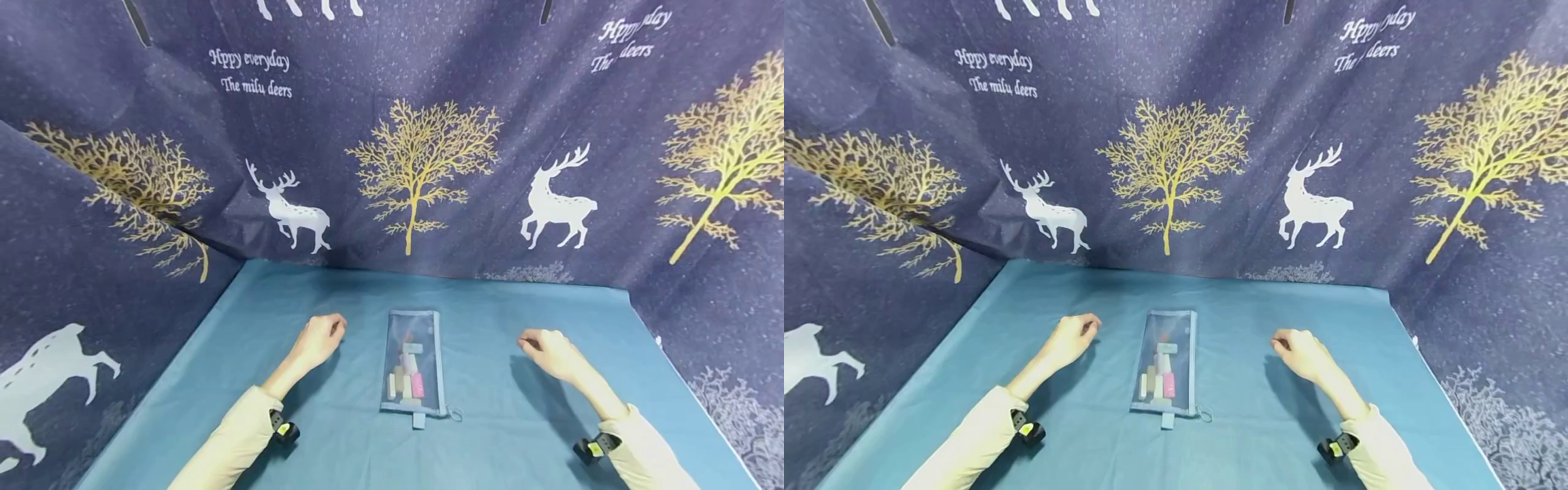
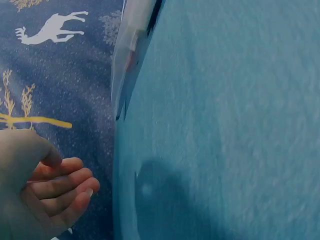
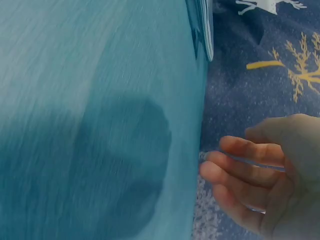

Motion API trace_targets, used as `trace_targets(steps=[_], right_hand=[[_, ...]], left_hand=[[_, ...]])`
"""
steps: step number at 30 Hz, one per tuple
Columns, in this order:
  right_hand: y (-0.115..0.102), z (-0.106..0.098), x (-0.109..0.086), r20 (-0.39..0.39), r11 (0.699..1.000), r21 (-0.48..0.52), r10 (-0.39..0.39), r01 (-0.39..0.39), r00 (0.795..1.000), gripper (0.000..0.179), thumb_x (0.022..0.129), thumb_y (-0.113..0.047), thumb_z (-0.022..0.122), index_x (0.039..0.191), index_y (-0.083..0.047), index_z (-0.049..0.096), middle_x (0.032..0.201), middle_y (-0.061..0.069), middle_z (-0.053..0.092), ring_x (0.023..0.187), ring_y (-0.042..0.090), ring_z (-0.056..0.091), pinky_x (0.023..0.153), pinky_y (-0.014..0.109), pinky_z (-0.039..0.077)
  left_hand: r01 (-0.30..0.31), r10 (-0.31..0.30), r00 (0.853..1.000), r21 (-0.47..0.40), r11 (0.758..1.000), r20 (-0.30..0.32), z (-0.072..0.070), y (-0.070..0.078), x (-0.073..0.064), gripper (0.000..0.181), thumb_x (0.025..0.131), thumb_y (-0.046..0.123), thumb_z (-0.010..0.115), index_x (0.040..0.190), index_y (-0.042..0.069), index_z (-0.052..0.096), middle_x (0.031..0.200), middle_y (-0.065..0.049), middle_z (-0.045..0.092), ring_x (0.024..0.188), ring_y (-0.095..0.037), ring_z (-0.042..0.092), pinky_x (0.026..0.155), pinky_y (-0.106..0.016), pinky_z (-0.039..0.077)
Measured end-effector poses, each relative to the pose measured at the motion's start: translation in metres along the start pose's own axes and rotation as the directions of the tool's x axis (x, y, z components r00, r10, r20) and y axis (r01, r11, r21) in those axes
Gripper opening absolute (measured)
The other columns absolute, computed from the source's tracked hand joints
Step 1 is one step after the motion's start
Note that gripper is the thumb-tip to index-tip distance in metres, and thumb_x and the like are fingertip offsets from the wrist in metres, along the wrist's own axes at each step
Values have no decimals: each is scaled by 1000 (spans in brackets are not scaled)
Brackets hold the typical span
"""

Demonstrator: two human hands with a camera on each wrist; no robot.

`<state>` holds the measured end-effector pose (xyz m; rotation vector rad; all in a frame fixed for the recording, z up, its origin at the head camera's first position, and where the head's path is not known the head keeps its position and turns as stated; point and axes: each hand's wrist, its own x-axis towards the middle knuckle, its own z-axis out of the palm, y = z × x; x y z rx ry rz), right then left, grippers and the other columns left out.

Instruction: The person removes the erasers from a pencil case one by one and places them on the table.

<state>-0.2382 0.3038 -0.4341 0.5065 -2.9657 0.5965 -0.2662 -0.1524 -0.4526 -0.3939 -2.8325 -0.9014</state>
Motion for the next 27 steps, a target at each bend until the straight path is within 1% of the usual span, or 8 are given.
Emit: trace_targets(steps=[4,8,10,13,16,20,23,27], right_hand=[[-2,3,4,35,994,68,-82,80,996,13,88,-13,57,95,-8,67,85,2,69,71,5,61,60,22,48],[-6,7,7,109,976,149,-173,156,979,12,86,-9,58,95,-7,66,88,4,70,77,9,65,64,21,50],[-8,10,9,146,967,186,-203,175,968,13,87,-9,58,97,-7,66,90,6,70,79,9,65,65,21,51],[-10,13,10,183,959,215,-223,183,957,14,88,-10,58,99,-7,65,92,6,69,80,9,65,66,21,50],[-13,16,11,214,960,219,-223,176,951,14,88,-11,58,100,-8,65,93,5,69,81,8,64,66,20,50],[-15,18,11,232,953,231,-248,195,940,15,88,-11,58,101,-8,65,91,4,69,80,6,63,66,20,51],[-16,20,12,244,942,256,-282,219,928,15,87,-11,58,101,-8,64,88,4,69,78,5,63,65,21,51],[-17,26,15,285,936,280,-294,214,912,16,87,-11,59,101,-10,64,90,3,68,78,4,62,66,21,50]], left_hand=[[-25,28,998,-63,998,55,6,6,0,28,95,18,43,106,7,66,59,1,57,41,-9,41,44,-23,35],[-57,64,994,-87,995,85,13,14,-1,28,95,18,43,108,7,65,69,-4,63,45,-7,44,45,-23,37],[-74,80,994,-79,994,79,17,18,-2,26,94,17,44,107,7,65,75,-3,64,48,-6,46,48,-22,39],[-92,97,992,-62,994,76,21,22,-4,25,94,16,45,107,7,65,77,-1,64,51,-6,47,53,-22,42],[-94,98,992,-59,994,82,23,25,-5,25,93,16,46,107,7,64,75,1,63,51,-5,47,56,-21,42],[-102,107,990,-54,993,92,26,28,-5,21,93,16,46,103,8,63,73,6,58,53,-5,47,54,-20,41],[-125,132,985,-63,990,112,28,31,-4,18,93,16,46,98,8,61,71,7,54,53,-5,46,51,-20,39],[-155,163,976,-66,986,143,31,34,-5,14,93,17,45,91,10,58,67,7,50,51,-4,43,49,-20,37]])
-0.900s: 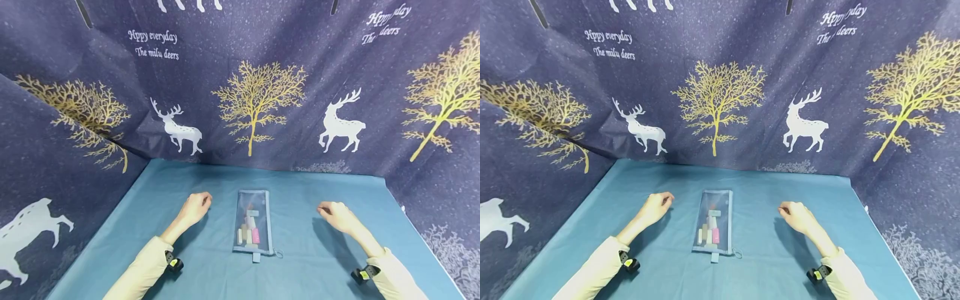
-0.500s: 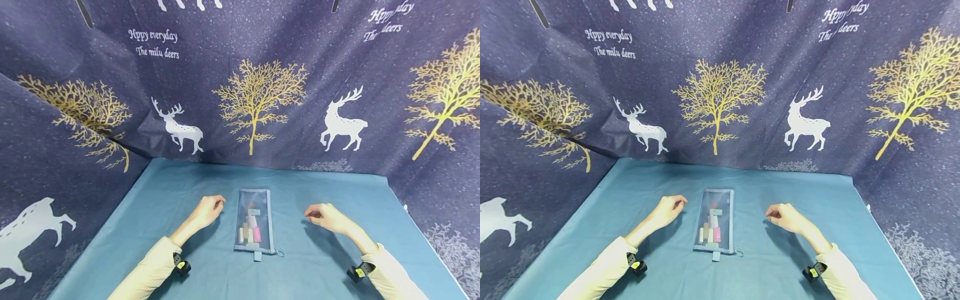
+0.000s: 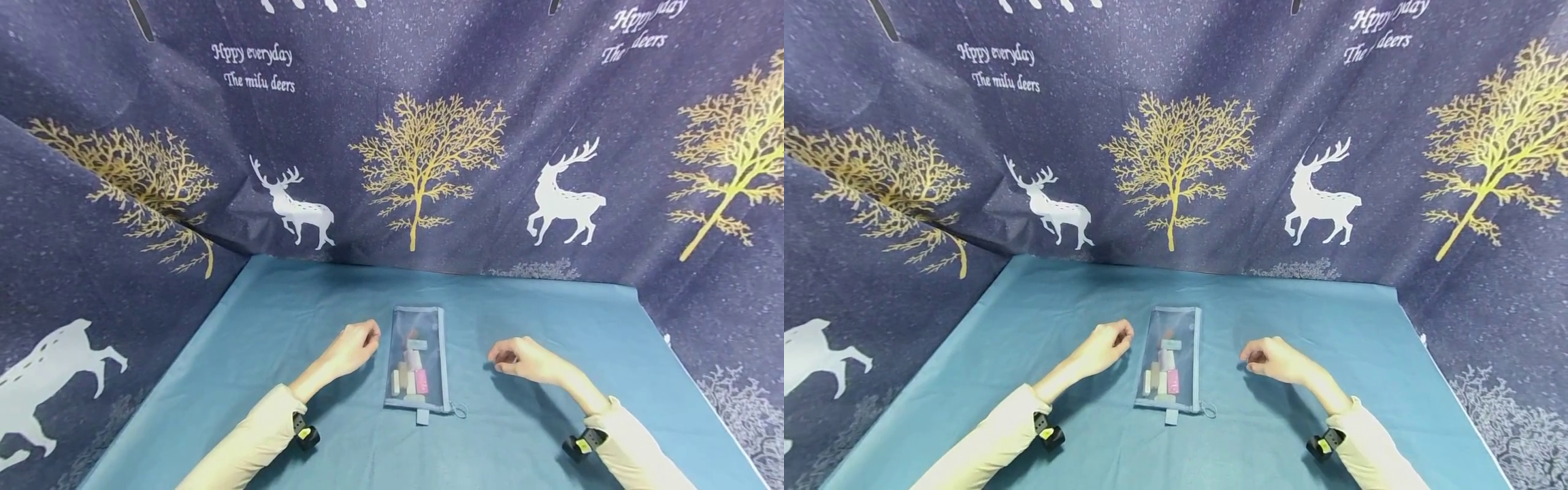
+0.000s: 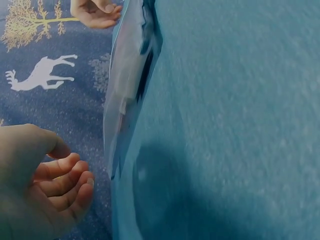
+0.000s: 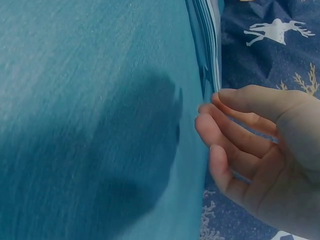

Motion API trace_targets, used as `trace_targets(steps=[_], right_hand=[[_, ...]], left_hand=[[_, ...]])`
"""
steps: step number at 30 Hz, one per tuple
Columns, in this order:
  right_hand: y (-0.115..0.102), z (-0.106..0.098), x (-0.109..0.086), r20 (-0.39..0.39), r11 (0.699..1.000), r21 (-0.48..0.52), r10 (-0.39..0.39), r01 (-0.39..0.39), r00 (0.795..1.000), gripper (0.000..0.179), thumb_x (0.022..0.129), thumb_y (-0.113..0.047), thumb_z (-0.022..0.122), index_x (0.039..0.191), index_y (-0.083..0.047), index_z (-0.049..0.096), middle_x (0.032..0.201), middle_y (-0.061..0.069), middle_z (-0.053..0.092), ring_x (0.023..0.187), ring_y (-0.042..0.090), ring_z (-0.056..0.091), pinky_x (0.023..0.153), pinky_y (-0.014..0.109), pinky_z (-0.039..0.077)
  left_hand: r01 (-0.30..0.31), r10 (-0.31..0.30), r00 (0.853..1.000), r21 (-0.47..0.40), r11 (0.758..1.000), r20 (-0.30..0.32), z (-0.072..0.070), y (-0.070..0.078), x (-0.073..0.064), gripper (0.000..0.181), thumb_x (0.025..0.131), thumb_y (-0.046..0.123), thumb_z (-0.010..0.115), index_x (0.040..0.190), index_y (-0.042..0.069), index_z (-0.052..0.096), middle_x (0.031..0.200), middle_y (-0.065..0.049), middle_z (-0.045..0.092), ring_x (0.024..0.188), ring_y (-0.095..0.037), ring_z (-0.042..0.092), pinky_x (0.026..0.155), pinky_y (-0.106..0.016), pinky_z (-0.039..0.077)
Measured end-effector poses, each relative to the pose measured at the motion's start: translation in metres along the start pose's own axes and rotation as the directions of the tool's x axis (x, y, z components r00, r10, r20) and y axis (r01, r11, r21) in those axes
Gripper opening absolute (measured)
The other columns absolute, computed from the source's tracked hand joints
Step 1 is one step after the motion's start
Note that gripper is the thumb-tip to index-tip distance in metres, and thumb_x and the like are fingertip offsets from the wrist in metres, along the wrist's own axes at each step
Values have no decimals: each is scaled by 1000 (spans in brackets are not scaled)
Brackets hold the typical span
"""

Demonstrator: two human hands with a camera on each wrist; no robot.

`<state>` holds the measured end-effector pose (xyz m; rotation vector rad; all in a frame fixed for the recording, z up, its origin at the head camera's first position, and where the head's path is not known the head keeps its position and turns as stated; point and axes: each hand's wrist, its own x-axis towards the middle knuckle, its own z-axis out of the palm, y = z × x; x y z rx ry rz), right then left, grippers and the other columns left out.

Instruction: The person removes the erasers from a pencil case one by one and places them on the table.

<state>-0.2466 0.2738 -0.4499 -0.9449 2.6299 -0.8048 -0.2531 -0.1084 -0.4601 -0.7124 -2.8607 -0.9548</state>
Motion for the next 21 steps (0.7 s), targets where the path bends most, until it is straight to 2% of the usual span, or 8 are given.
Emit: trace_targets(steps=[6,16,21], right_hand=[[-8,2,5,56,999,33,-14,13,998,18,85,-10,61,103,-10,64,90,4,68,80,7,62,67,22,50],[-14,8,9,134,997,69,-33,24,990,24,79,-10,68,103,-11,64,88,2,67,77,4,61,67,21,50],[-22,12,11,186,997,77,-40,26,982,26,79,-13,69,104,-12,64,91,3,67,79,3,60,68,22,50]], left_hand=[[-45,45,999,19,999,10,6,8,1,10,90,14,50,81,18,52,65,7,46,53,-4,41,49,-19,35],[-161,162,986,-22,987,32,19,23,7,10,89,14,51,85,12,60,66,8,49,56,-2,42,52,-16,36],[-183,185,979,-34,983,85,22,30,6,10,90,15,52,87,13,61,68,8,51,55,-1,43,52,-15,38]])
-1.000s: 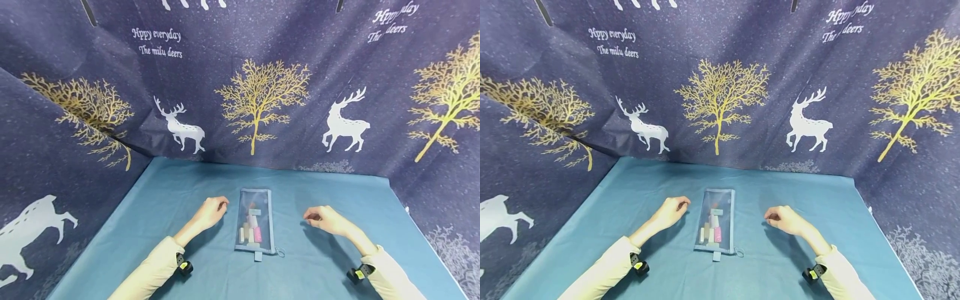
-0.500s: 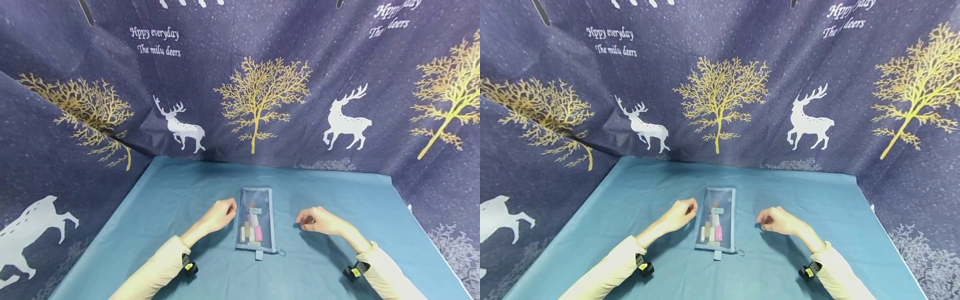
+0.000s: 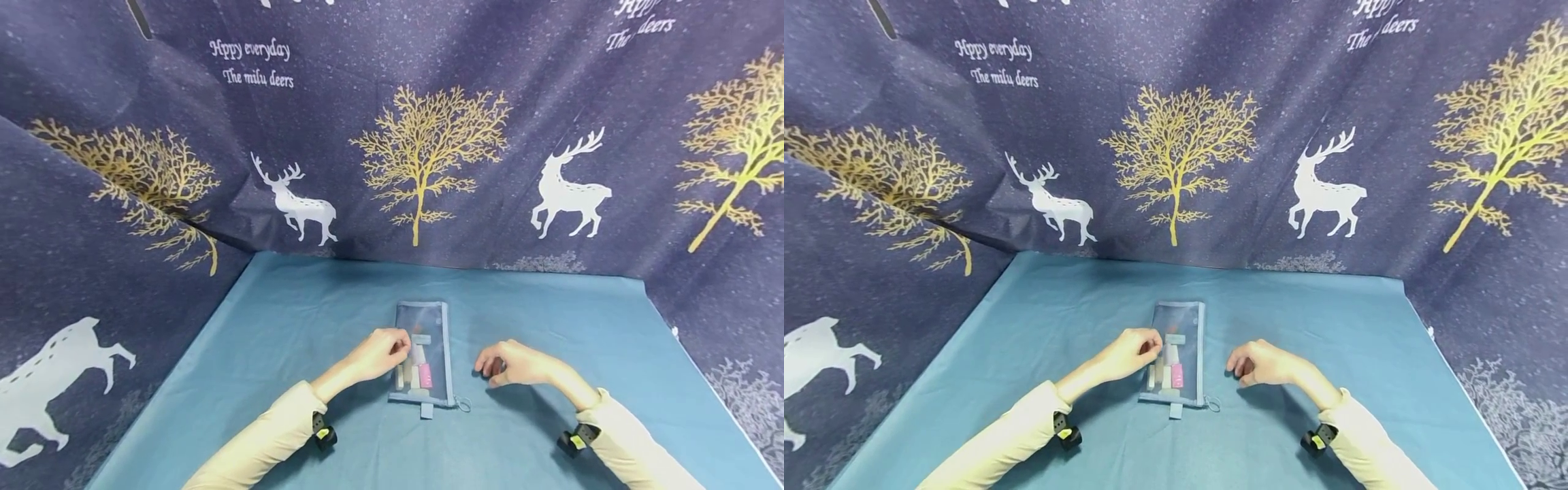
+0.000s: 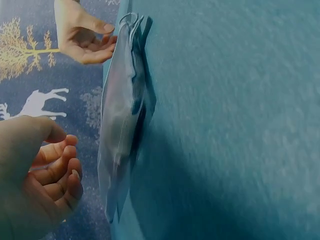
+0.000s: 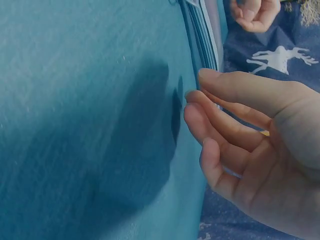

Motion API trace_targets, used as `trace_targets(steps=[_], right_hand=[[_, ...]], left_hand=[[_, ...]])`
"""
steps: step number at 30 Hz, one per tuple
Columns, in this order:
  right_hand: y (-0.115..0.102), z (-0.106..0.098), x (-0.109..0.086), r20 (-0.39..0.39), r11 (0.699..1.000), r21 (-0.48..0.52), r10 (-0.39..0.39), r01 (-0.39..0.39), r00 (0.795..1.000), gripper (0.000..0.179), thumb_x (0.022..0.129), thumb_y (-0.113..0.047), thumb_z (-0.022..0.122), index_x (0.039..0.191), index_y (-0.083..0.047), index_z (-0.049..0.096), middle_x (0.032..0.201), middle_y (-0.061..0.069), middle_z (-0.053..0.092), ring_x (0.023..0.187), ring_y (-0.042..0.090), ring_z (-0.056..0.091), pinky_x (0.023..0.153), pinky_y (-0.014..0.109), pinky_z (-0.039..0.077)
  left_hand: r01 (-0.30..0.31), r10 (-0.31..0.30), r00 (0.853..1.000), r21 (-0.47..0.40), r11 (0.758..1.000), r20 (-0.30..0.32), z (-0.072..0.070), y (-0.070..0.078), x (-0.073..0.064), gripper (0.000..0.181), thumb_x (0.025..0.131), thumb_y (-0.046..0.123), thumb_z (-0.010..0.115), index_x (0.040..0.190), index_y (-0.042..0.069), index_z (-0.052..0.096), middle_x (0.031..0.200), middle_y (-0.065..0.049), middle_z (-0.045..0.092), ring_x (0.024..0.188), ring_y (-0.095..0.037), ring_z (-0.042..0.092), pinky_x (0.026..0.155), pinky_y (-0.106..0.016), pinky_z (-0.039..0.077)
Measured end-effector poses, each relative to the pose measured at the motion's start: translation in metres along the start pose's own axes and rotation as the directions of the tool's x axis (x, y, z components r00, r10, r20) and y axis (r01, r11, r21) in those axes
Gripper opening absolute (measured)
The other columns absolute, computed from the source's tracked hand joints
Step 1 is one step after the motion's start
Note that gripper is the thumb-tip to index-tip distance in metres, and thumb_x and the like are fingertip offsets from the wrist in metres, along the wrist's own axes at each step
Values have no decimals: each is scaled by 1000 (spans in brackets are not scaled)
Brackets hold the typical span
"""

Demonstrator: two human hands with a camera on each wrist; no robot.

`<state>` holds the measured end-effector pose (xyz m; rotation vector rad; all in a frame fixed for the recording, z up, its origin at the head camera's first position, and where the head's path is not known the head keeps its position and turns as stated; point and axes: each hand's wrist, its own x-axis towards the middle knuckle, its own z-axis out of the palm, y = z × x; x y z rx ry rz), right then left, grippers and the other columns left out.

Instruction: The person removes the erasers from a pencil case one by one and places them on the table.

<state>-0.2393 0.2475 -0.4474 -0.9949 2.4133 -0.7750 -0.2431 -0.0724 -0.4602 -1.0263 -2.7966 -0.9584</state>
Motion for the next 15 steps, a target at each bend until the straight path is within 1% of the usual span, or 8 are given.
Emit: trace_targets(steps=[4,7,11,13,15], right_hand=[[-7,3,2,22,1000,-3,7,-7,1000,26,79,-14,70,104,-13,64,91,3,67,78,4,60,68,22,49],[-9,5,3,27,1000,-12,9,-9,1000,27,78,-15,71,104,-13,64,90,2,67,78,3,60,68,22,49],[-11,6,6,35,1000,-22,14,-13,999,28,77,-16,71,104,-14,64,91,1,67,78,2,60,69,22,49],[-12,7,7,39,1000,-23,10,-9,999,28,77,-17,71,105,-14,64,91,0,67,77,2,59,69,22,49],[-13,8,9,44,1000,-18,10,-9,999,29,77,-18,72,105,-14,64,91,0,67,77,2,59,69,22,49]], left_hand=[[-19,19,998,2,1000,52,5,4,0,10,90,19,53,90,15,62,71,10,54,55,0,44,51,-15,39],[-64,63,996,16,998,69,8,8,1,9,89,20,55,91,16,63,74,10,56,58,1,46,53,-13,40],[-132,127,987,41,990,93,11,12,4,5,87,19,59,90,18,62,74,11,57,62,2,48,58,-11,41],[-149,143,983,45,988,114,12,14,6,4,86,19,60,89,19,61,74,11,57,62,4,49,59,-11,41],[-155,150,979,32,987,137,13,15,7,4,85,19,60,89,18,60,75,12,58,64,5,50,61,-10,42]])
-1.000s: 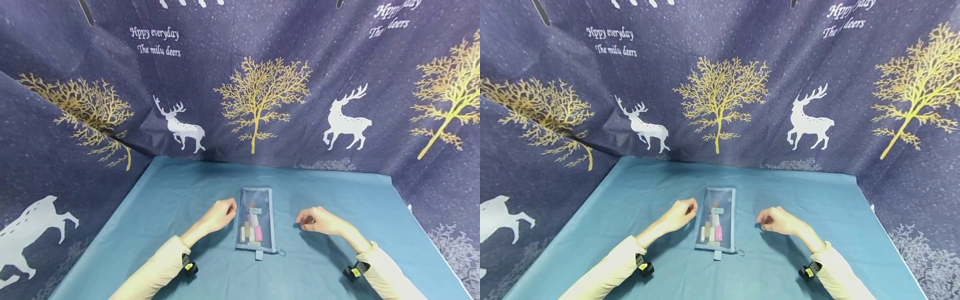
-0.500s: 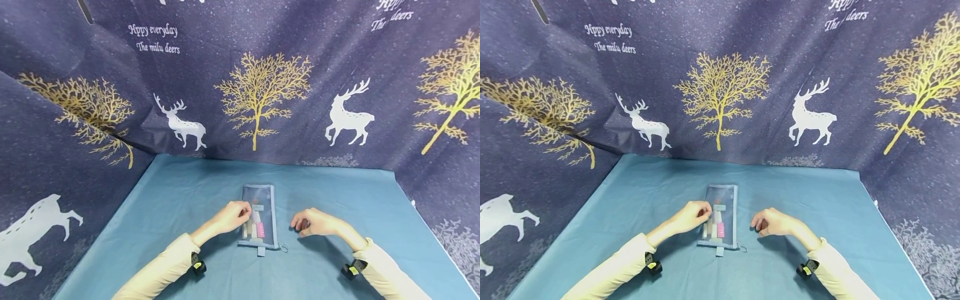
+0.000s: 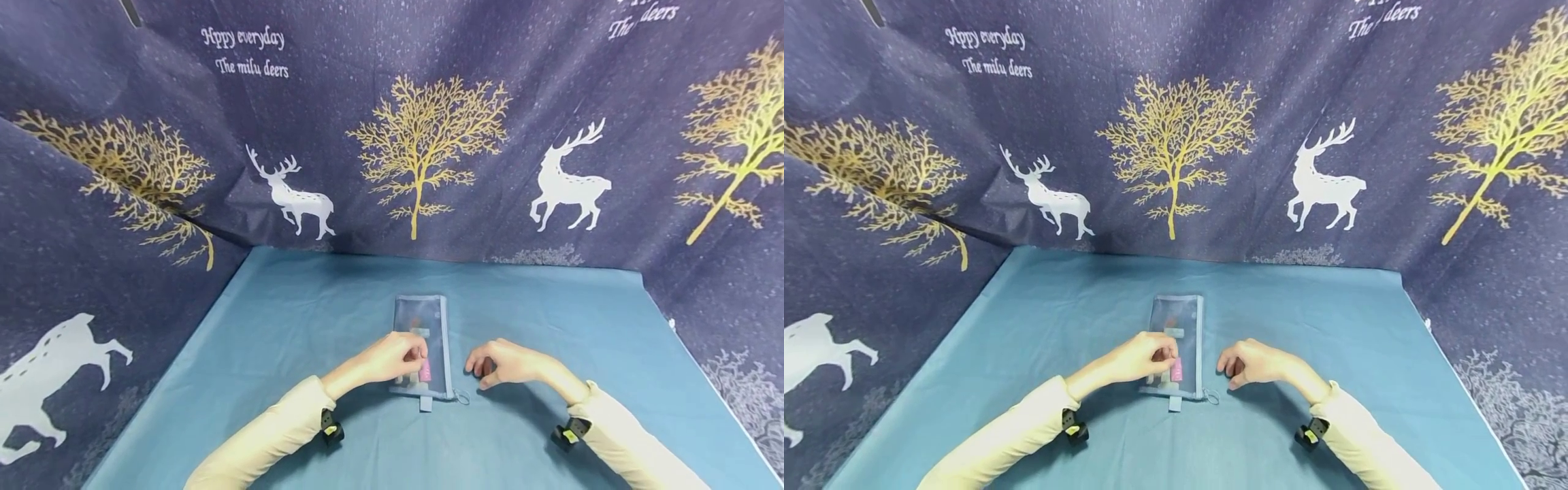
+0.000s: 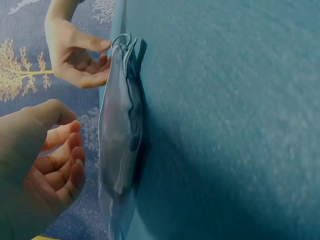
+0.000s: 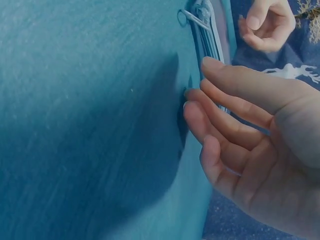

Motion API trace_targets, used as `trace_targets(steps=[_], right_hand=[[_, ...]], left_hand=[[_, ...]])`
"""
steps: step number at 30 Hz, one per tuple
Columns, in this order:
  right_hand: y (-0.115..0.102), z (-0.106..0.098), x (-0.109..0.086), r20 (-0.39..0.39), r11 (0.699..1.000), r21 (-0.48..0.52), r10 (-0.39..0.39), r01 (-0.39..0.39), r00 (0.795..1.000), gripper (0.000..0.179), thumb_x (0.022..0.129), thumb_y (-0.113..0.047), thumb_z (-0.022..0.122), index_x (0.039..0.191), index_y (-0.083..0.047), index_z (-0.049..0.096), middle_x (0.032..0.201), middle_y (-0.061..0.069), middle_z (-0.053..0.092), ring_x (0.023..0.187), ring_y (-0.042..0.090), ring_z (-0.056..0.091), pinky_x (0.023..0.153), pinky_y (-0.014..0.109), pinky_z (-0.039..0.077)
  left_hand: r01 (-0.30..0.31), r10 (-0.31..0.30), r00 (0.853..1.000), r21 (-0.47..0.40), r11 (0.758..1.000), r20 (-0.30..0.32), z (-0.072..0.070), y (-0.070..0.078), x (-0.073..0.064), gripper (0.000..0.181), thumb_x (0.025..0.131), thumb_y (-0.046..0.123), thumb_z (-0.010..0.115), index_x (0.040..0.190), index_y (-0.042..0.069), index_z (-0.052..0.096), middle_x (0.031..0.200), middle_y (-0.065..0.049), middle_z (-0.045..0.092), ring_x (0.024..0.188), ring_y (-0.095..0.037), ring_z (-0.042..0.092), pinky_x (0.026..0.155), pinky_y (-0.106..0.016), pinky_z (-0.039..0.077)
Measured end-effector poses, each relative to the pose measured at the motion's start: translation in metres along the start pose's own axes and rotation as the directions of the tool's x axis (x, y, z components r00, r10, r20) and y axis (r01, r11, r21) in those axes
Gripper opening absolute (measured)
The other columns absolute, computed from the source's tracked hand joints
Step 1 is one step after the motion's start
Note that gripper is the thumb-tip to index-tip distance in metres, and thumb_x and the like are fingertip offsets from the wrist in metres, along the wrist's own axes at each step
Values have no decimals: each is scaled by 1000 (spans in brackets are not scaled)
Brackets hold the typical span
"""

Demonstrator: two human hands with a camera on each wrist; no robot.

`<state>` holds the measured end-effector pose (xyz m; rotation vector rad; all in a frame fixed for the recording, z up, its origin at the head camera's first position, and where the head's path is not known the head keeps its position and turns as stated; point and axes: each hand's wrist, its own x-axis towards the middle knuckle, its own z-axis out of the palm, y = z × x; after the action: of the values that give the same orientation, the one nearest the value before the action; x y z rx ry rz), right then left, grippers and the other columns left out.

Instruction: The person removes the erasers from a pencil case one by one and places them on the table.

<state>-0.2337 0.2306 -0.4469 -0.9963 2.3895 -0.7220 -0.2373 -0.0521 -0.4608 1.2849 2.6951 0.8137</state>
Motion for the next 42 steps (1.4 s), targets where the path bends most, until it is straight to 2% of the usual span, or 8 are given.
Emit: trace_targets(steps=[4,13,20,25,30,33,38,42], right_hand=[[-1,2,3,4,1000,-5,-2,2,1000,29,77,-19,72,104,-15,64,89,-2,67,77,2,59,69,21,49],[-5,11,7,23,1000,0,-29,29,999,29,76,-20,73,103,-15,64,87,-2,66,75,1,59,68,21,49],[-10,16,9,29,998,-11,-64,65,998,24,75,-19,73,98,-15,65,81,-5,66,70,-2,58,66,18,48],[-12,18,9,57,995,-4,-99,100,993,18,75,-19,73,91,-17,66,76,-9,64,66,-3,57,62,17,48],[-12,20,12,72,996,0,-87,87,994,19,75,-29,74,88,-18,65,70,-13,62,61,-3,56,58,17,47],[-11,21,14,69,993,-14,-113,114,991,15,78,-29,71,87,-20,65,70,-13,62,59,-4,55,56,16,46],[-11,22,16,64,987,-28,-156,158,986,4,83,-18,64,87,-18,65,72,-11,63,60,-5,54,57,16,46],[-13,22,17,59,987,-56,-149,152,987,8,83,-9,61,84,-17,64,70,-11,61,59,-5,52,57,16,46]], left_hand=[[-19,19,999,-9,1000,27,0,3,3,3,86,19,60,89,18,61,78,12,58,66,4,51,63,-9,43],[-69,68,997,24,997,38,8,9,1,3,86,23,61,86,20,60,79,10,55,71,5,51,63,-6,40],[-113,111,990,15,994,90,11,19,2,7,85,23,62,89,17,61,81,6,58,74,0,53,66,-6,40],[-101,98,988,20,995,116,14,23,3,9,85,23,61,91,15,62,82,5,59,72,0,55,64,-5,40],[-101,91,991,106,989,100,17,25,4,7,83,26,63,87,20,62,80,10,55,70,4,48,61,-5,37],[-107,91,991,174,979,100,18,28,4,9,83,31,64,87,23,62,81,10,54,72,2,45,62,-7,35],[-116,90,990,271,956,106,23,30,5,17,81,41,65,87,25,63,85,10,55,77,-2,43,64,-11,34],[-145,117,988,362,921,99,27,32,6,24,78,48,66,82,24,61,82,10,52,75,-4,43,63,-14,34]])
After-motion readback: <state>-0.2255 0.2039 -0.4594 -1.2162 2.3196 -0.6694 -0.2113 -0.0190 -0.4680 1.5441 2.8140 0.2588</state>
